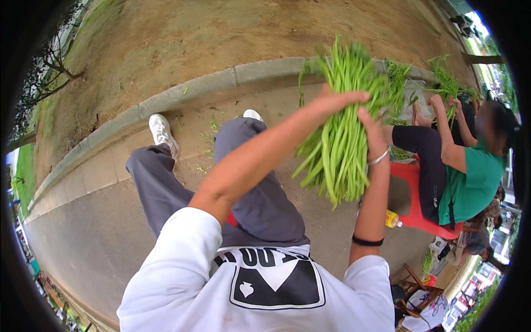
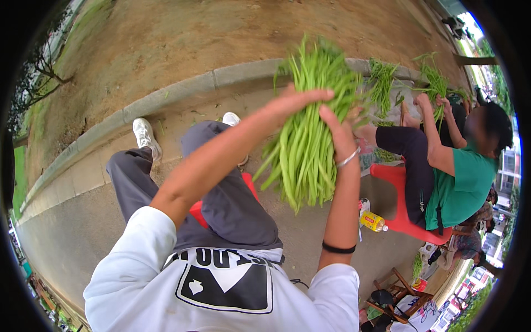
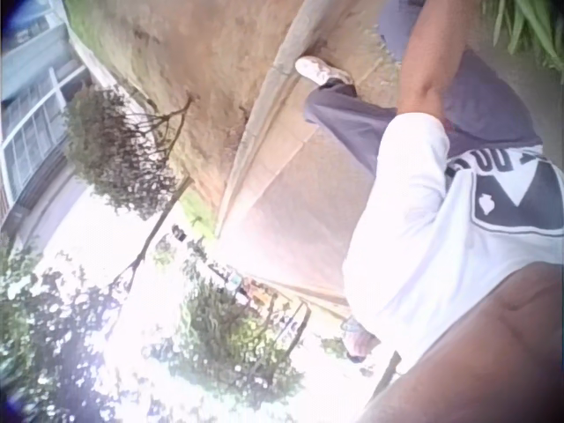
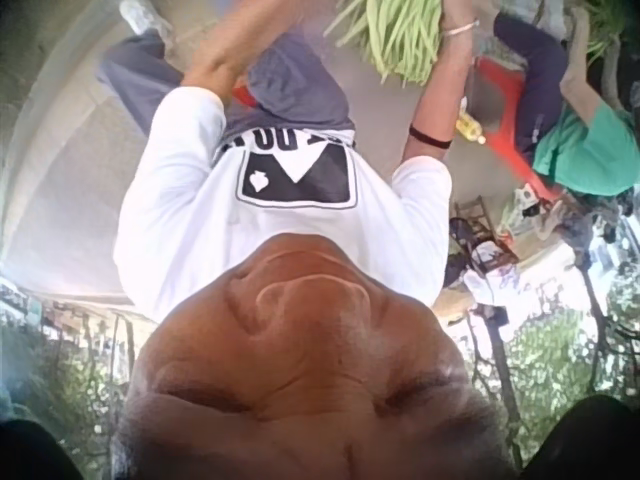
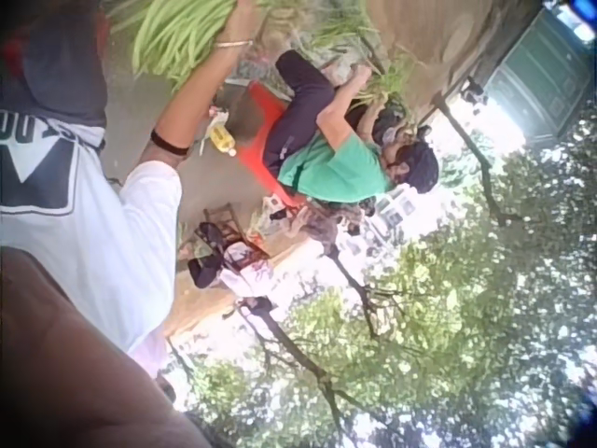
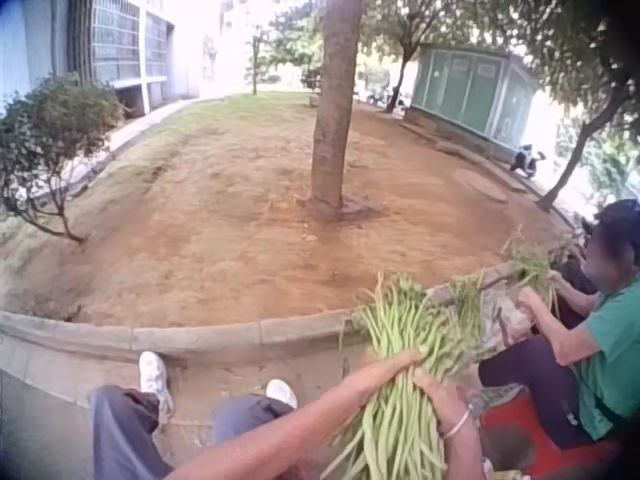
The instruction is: The person snaps the stems of green vegetables by hand and places the snapped pieces on the ground.
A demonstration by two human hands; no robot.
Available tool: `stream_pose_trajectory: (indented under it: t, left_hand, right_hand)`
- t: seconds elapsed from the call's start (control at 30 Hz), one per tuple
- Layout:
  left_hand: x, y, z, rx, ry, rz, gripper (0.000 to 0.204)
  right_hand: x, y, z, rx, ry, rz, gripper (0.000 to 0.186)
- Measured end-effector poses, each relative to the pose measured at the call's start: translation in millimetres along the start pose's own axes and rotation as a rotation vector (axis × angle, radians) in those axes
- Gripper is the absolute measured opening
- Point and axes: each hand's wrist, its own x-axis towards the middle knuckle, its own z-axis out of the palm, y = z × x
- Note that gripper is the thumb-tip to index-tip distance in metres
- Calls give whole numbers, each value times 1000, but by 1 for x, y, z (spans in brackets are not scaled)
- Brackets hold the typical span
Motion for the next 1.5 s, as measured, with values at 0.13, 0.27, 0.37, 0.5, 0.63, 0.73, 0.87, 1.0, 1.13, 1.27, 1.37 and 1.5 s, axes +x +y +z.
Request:
stream_pose_trajectory:
  t: [0.13,0.27,0.37,0.5,0.63,0.73,0.87,1.0,1.13,1.27,1.37,1.5]
  left_hand:
    - [15,101,-51,69,-38,200,64]
    - [34,176,-127,-181,-255,134,47]
    - [35,194,-188,-186,-111,49,43]
    - [51,148,-282,-67,167,53,51]
    - [67,51,-367,116,498,13,69]
    - [66,-36,-410,-28,608,-133,67]
    - [52,-118,-419,-45,818,-205,75]
    - [53,-139,-426,-101,800,1,72]
    - [55,-137,-429,-53,802,-31,66]
    - [53,-134,-422,-78,814,14,72]
    - [51,-148,-424,-54,819,89,67]
    - [47,-146,-410,-71,821,118,66]
  right_hand:
    - [51,-87,75,-111,-142,-132,53]
    - [113,-126,151,-67,-390,-240,42]
    - [160,-117,208,-36,-542,-178,31]
    - [238,-42,255,-125,-622,-2,53]
    - [298,80,290,-149,-645,79,64]
    - [317,174,297,-166,-629,319,71]
    - [310,280,289,-245,-477,172,95]
    - [302,297,292,-140,-412,65,99]
    - [304,291,295,-76,-491,-38,84]
    - [305,292,291,-64,-510,-57,83]
    - [302,297,287,-113,-473,-71,85]
    - [301,297,278,-67,-566,0,89]
